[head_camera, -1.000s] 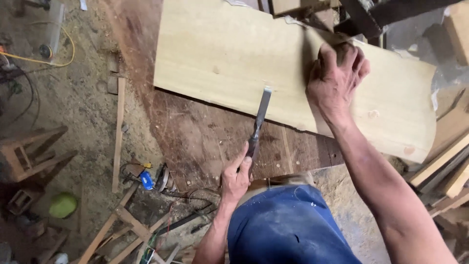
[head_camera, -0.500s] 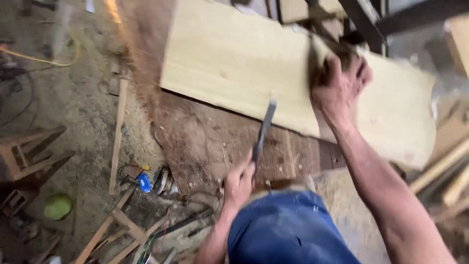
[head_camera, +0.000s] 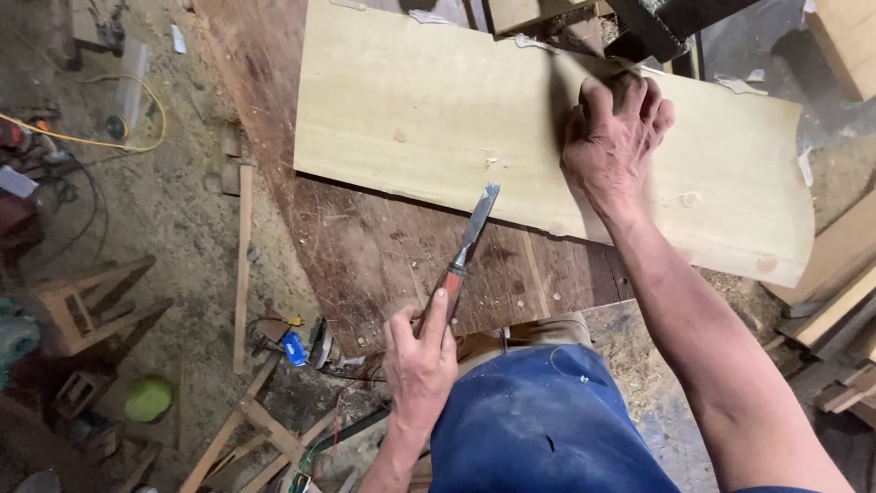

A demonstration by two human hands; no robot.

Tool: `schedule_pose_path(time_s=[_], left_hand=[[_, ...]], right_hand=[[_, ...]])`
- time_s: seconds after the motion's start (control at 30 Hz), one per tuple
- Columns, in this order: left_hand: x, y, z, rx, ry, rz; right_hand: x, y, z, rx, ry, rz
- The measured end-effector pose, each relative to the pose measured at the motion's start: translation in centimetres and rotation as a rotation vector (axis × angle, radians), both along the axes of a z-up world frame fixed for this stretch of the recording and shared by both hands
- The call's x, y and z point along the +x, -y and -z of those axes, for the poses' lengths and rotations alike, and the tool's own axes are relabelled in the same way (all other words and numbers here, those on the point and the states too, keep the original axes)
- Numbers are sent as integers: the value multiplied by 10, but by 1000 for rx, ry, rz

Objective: Using a hand chisel to strip bark and smooth the edge of a wooden panel in a workshop.

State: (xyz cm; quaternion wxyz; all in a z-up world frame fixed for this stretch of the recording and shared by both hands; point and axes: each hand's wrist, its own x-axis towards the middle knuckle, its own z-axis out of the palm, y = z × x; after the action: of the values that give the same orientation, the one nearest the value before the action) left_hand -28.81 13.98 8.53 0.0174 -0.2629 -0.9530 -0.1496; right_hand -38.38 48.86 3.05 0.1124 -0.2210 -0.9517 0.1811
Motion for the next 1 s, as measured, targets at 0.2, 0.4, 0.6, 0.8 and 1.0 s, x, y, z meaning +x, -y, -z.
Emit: schedule_pose_path(time_s=[0.2,0.4,0.6,0.8,1.0], left_hand=[[8,-5,-27,-33,220,-2],[-13,-42,-63,-104,52,-16],[-30,-57,-98,-230,45,-89],[-50,-68,-100,-251,22,-48],[-63,-78,-101,-269,-50,-35]], right_hand=[[5,-5,11,14,-86,-16],[-3,48,-109,-1175,-280,-75],[21,128,-47,-493,-134,-1158],[-5,117,-38,-695,-120,-1191],[-10,114,-37,-729,-113,-1114]])
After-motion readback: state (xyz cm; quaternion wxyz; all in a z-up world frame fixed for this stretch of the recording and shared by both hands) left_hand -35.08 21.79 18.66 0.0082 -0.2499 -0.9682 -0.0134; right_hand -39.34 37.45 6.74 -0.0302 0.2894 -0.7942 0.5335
